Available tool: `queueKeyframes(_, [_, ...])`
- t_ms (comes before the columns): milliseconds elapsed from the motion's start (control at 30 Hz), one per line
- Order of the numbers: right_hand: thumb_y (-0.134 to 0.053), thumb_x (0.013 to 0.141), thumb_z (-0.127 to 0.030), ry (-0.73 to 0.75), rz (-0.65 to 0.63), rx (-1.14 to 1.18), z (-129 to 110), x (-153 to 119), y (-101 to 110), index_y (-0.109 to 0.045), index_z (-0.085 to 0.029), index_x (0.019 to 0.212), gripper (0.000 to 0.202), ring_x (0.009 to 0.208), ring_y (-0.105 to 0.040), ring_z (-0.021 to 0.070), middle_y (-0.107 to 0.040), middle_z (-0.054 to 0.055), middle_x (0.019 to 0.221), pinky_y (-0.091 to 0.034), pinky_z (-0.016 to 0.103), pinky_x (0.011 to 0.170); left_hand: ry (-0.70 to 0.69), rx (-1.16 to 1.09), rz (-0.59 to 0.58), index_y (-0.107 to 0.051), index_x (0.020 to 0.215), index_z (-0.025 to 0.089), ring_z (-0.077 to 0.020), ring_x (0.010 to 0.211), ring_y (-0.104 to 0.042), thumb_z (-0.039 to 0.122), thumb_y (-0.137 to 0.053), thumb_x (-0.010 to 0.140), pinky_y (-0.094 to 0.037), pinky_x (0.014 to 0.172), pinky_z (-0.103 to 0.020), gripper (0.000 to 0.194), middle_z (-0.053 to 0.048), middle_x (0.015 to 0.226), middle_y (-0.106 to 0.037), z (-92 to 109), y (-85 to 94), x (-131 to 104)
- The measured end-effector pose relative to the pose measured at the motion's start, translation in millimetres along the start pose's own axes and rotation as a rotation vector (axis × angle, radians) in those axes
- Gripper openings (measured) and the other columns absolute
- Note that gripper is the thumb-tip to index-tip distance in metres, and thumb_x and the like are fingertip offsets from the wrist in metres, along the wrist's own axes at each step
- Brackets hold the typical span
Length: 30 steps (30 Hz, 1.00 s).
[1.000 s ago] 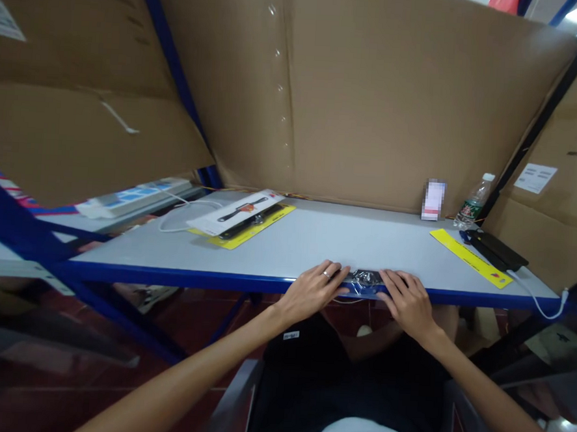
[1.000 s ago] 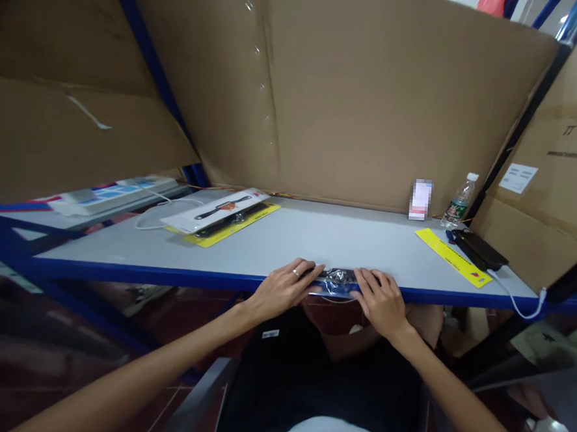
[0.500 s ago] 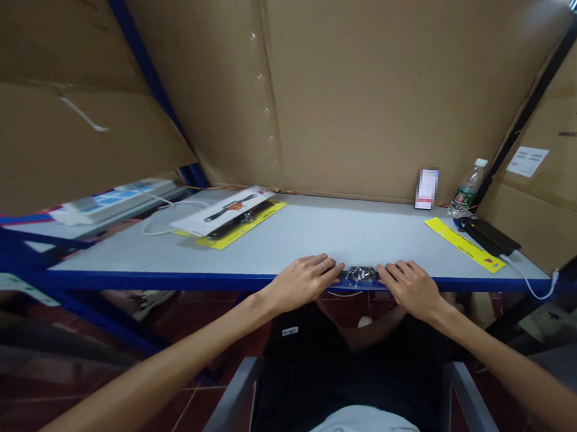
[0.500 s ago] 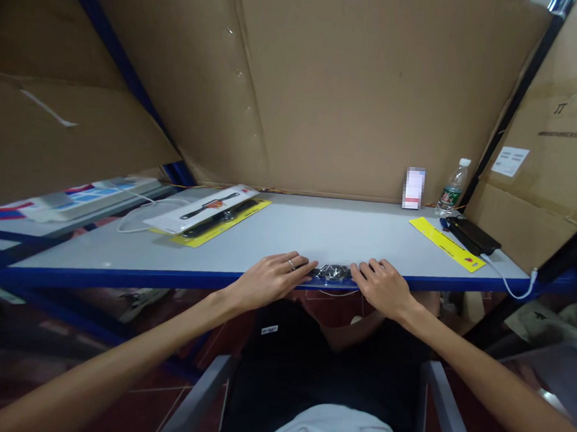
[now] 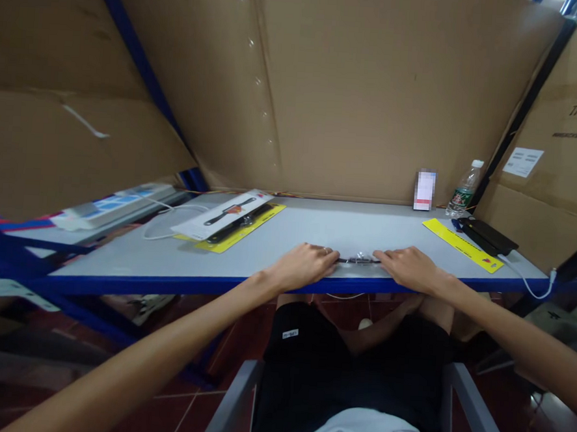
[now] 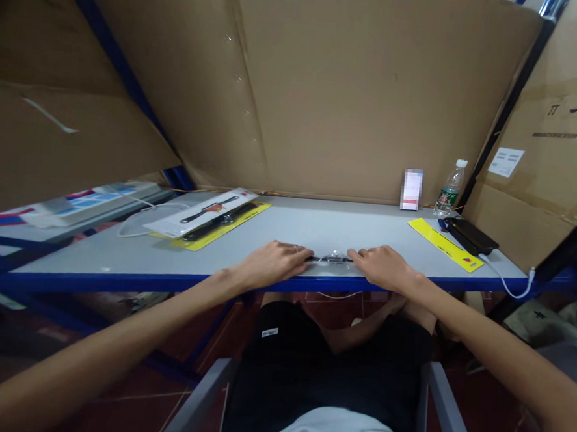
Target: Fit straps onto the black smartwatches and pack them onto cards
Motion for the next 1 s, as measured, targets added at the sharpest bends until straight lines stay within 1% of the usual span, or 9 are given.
queueKeyframes(167, [-0.057,0.102,-0.032,-0.136,-0.025,0.133,30.4,37.7,4.7,-0.065,-0.019,0.115,0.020,0.084,-0.070,0.0235,-0.075,0.012,0.108,-0.044,0.031,0.074,0.124,-0.144,0.053,-0.074,0.092,0.019,-0.0225,0.084,-0.069,0.037,-0.055,0.095,-0.048,0.080,-0.031,0.026,-0.011,0.095,-0.074,-36.6,10.7,39.3])
queueKeyframes(300, [-0.066,0.097,-0.034,-0.233,-0.012,0.226,56.7,60.3,-11.0,-0.065,-0.023,0.123,0.028,0.087,-0.069,0.0257,-0.076,0.009,0.099,-0.044,0.032,0.076,0.284,-0.255,-0.003,-0.075,0.096,0.020,-0.0196,0.073,-0.066,0.042,-0.065,0.087,-0.043,0.069,-0.028,0.026,-0.004,0.081,-0.074,-65.3,4.0,61.0])
queueKeyframes(433, [-0.074,0.090,-0.045,-0.323,-0.057,0.333,79.0,76.7,-30.6,-0.069,-0.024,0.119,0.036,0.093,-0.069,0.0274,-0.076,0.007,0.097,-0.046,0.033,0.078,0.391,-0.293,-0.009,-0.075,0.088,0.020,-0.0188,0.070,-0.063,0.053,-0.072,0.078,-0.038,0.065,-0.027,0.035,-0.003,0.074,-0.071,-84.2,-5.0,70.7])
queueKeyframes(533, [-0.074,0.089,-0.051,-0.370,-0.093,0.386,84.5,82.7,-39.3,-0.070,-0.023,0.119,0.042,0.095,-0.069,0.0265,-0.076,0.008,0.101,-0.047,0.033,0.081,0.438,-0.338,0.074,-0.073,0.103,0.020,-0.0193,0.073,-0.062,0.050,-0.076,0.074,-0.039,0.067,-0.027,0.041,-0.001,0.076,-0.069,-93.9,-14.1,69.5])
queueKeyframes(600, [-0.072,0.089,-0.053,-0.390,-0.076,0.389,84.3,79.1,-40.6,-0.069,-0.022,0.122,0.045,0.098,-0.069,0.0275,-0.075,0.010,0.106,-0.048,0.034,0.084,0.489,-0.435,0.154,-0.067,0.120,0.020,-0.0190,0.074,-0.062,0.044,-0.078,0.072,-0.040,0.068,-0.028,0.056,0.000,0.077,-0.068,-99.3,-23.1,64.9])
queueKeyframes(700, [-0.067,0.094,-0.049,-0.433,0.109,0.329,88.9,50.1,-34.7,-0.067,-0.019,0.127,0.045,0.112,-0.065,0.0302,-0.073,0.015,0.119,-0.047,0.039,0.095,0.625,-0.671,0.255,-0.054,0.136,0.016,-0.0173,0.072,-0.061,0.033,-0.081,0.063,-0.043,0.070,-0.028,0.079,0.003,0.075,-0.065,-106.3,-38.5,55.5])
queueKeyframes(800, [-0.054,0.101,-0.039,-0.604,0.302,0.252,107.1,-16.6,-30.8,-0.068,-0.016,0.125,0.036,0.113,-0.063,0.0289,-0.073,0.014,0.119,-0.046,0.040,0.100,0.680,-0.951,0.286,-0.048,0.138,0.014,-0.0159,0.069,-0.062,0.023,-0.079,0.058,-0.045,0.070,-0.027,0.087,0.006,0.070,-0.062,-108.3,-48.4,50.5])
queueKeyframes(900, [-0.052,0.100,-0.036,-0.820,0.267,0.074,126.4,-102.1,-37.7,-0.071,-0.015,0.116,0.033,0.111,-0.062,0.0332,-0.072,0.018,0.119,-0.047,0.046,0.099,0.679,-1.095,0.329,-0.052,0.130,0.013,-0.0148,0.065,-0.061,0.021,-0.079,0.055,-0.046,0.066,-0.027,0.080,0.006,0.068,-0.061,-109.9,-47.7,49.9])
queueKeyframes(1000, [-0.046,0.101,-0.038,-0.824,0.181,-0.056,125.5,-169.2,-50.3,-0.068,-0.010,0.123,0.042,0.117,-0.061,0.0373,-0.069,0.024,0.123,-0.045,0.051,0.102,0.729,-1.144,0.415,-0.058,0.115,0.014,-0.0143,0.060,-0.062,0.024,-0.083,0.053,-0.047,0.063,-0.027,0.067,0.005,0.068,-0.062,-117.1,-45.6,49.0])
Point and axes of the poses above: each hand's wrist, its own x-axis towards the middle knuckle, its own y-axis out of the back of the hand, z = x × y, the point moved 3 cm from there along x, towards the middle knuckle
